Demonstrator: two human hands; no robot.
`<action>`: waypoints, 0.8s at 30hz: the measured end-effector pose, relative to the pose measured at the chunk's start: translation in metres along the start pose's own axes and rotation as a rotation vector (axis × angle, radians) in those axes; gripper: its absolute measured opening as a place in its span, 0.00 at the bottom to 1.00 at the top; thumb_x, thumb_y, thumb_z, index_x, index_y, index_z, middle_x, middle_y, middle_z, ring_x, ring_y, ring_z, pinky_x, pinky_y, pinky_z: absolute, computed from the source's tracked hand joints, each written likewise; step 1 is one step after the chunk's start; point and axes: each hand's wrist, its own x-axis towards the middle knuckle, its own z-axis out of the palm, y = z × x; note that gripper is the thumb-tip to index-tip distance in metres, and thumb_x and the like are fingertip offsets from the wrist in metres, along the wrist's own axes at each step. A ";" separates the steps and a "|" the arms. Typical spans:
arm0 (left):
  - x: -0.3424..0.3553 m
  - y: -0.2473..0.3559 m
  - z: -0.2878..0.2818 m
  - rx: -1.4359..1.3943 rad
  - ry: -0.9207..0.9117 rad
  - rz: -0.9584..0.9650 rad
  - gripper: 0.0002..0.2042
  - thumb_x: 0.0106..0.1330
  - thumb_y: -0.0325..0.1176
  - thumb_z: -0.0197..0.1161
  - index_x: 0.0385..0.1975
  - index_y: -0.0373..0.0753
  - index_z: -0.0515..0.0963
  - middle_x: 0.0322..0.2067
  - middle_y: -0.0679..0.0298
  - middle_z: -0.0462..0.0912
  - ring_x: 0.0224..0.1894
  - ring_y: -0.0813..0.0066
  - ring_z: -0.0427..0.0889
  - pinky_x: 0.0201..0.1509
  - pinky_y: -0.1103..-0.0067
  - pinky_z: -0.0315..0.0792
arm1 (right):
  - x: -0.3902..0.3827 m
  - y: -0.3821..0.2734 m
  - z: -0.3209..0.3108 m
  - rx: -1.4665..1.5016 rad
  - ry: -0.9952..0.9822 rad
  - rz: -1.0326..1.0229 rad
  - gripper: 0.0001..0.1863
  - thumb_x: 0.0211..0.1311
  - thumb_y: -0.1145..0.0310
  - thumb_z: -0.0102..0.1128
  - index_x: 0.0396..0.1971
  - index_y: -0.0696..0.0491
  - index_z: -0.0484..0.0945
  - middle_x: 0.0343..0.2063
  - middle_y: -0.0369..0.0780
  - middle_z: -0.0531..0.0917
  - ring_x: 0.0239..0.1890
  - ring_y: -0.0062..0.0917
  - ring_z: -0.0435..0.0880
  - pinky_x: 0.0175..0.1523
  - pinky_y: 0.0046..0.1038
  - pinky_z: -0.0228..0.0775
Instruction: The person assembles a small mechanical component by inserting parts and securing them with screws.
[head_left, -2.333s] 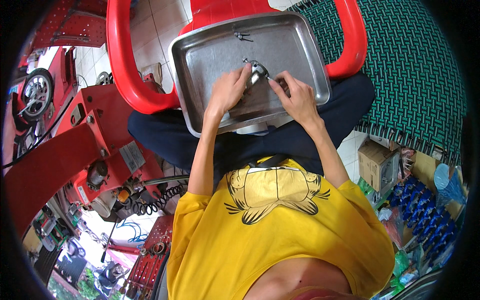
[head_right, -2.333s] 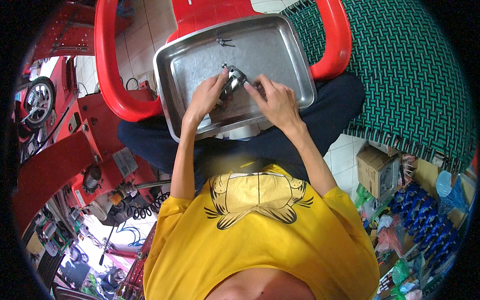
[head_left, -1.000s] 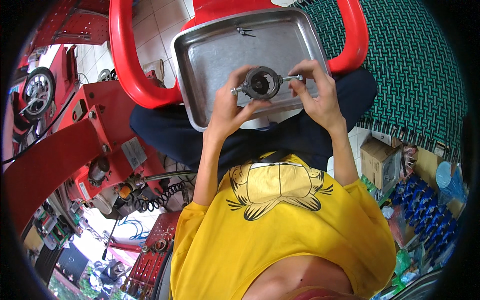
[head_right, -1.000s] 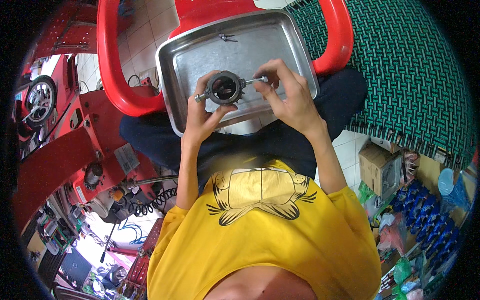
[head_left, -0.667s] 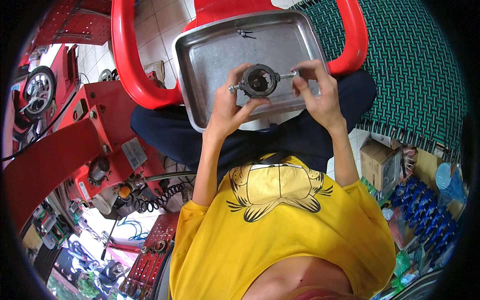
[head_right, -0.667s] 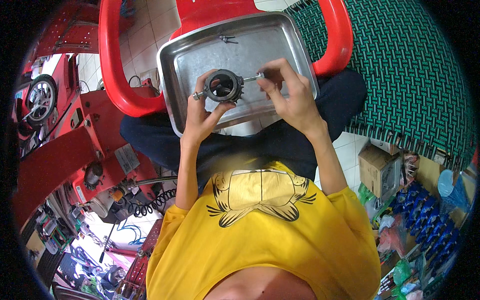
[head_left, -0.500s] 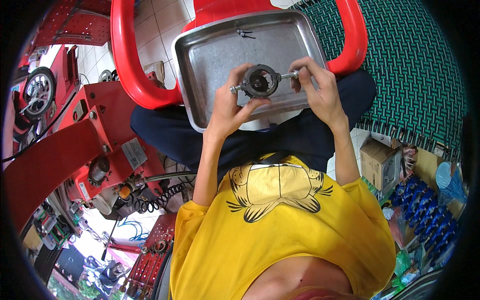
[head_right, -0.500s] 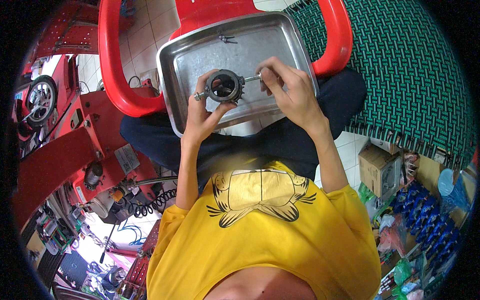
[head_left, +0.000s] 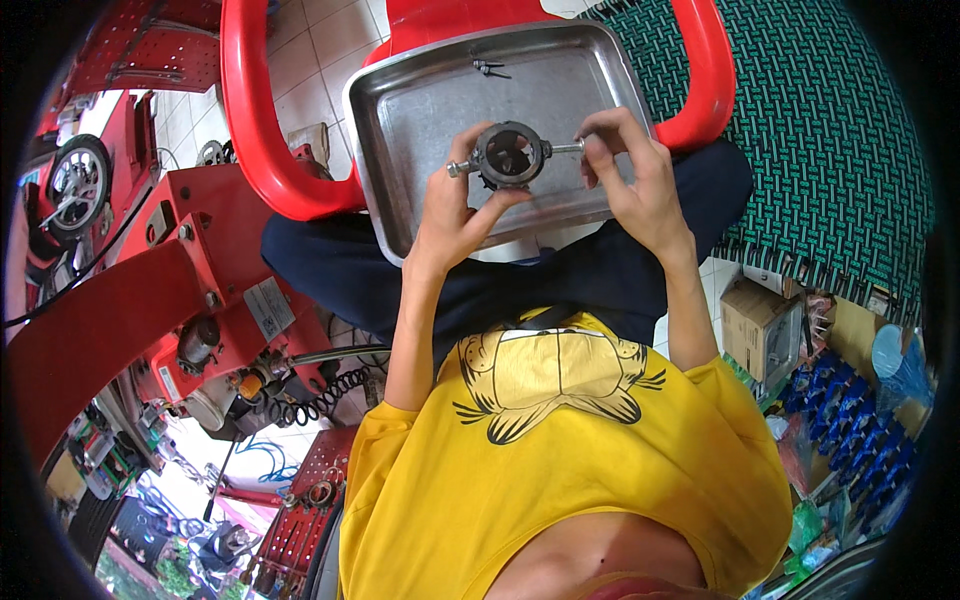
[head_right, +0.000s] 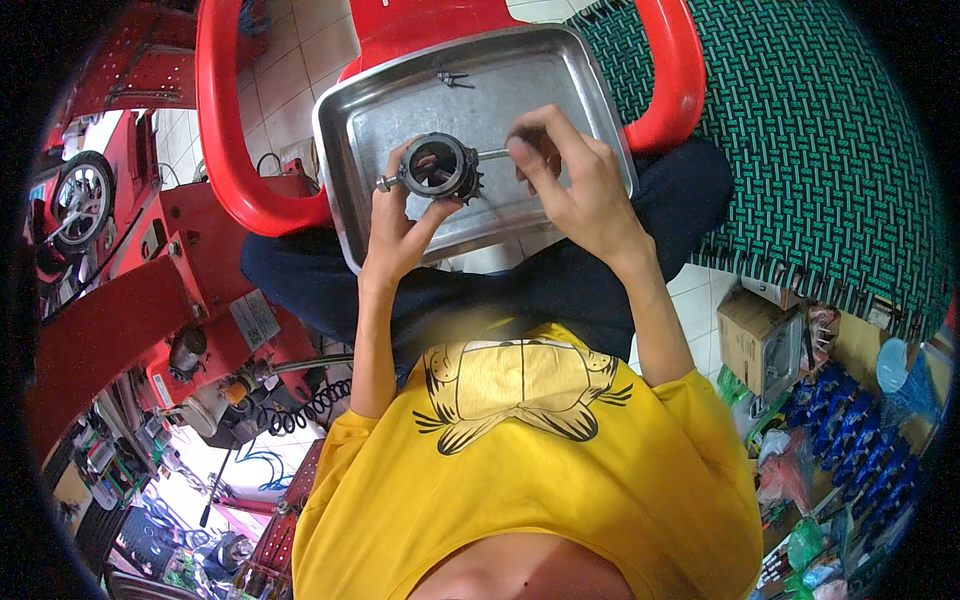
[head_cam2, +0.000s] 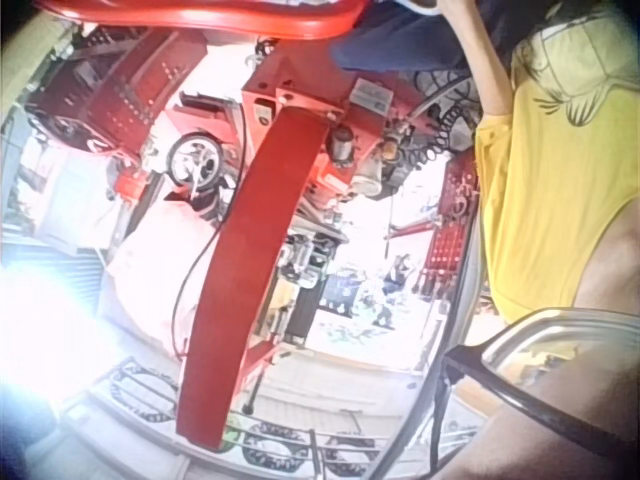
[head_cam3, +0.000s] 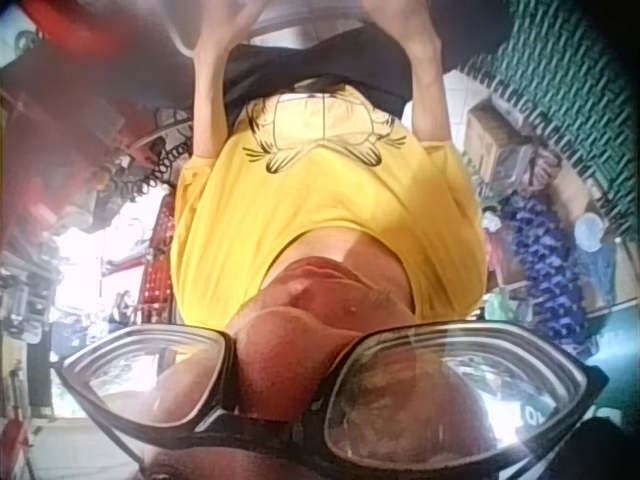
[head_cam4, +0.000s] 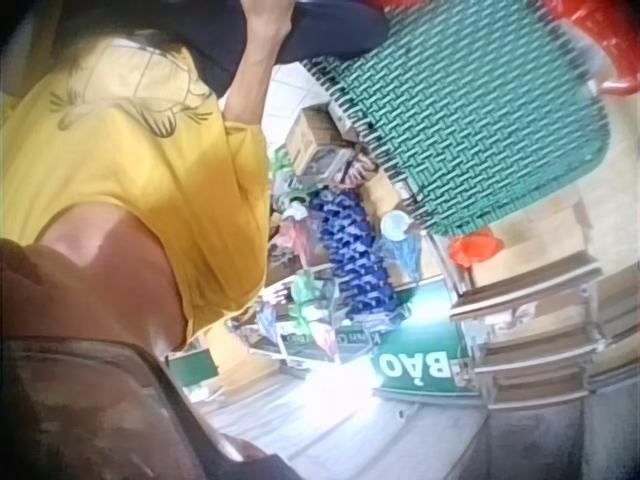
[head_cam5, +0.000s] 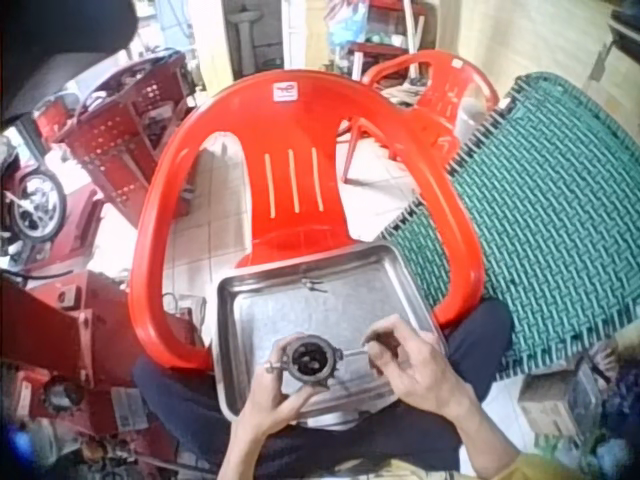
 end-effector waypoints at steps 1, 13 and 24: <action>-0.002 -0.001 -0.001 0.000 -0.013 -0.003 0.33 0.57 0.34 0.79 0.61 0.35 0.69 0.46 0.52 0.87 0.51 0.59 0.87 0.55 0.71 0.75 | 0.000 0.000 -0.003 -0.016 -0.028 0.012 0.16 0.80 0.58 0.51 0.38 0.56 0.77 0.22 0.40 0.81 0.24 0.26 0.83 0.32 0.28 0.72; -0.001 -0.005 0.004 -0.022 0.029 0.002 0.33 0.57 0.32 0.78 0.62 0.34 0.68 0.45 0.52 0.87 0.49 0.60 0.88 0.56 0.71 0.76 | 0.010 0.004 -0.012 -0.093 -0.157 -0.024 0.12 0.76 0.61 0.57 0.43 0.56 0.78 0.26 0.41 0.83 0.27 0.27 0.84 0.34 0.27 0.72; -0.002 -0.003 0.003 0.005 0.035 0.013 0.33 0.58 0.32 0.77 0.61 0.34 0.68 0.44 0.53 0.88 0.49 0.60 0.88 0.55 0.71 0.76 | 0.006 0.010 -0.010 -0.075 -0.161 -0.052 0.12 0.71 0.63 0.64 0.45 0.55 0.76 0.26 0.38 0.84 0.28 0.27 0.84 0.33 0.27 0.71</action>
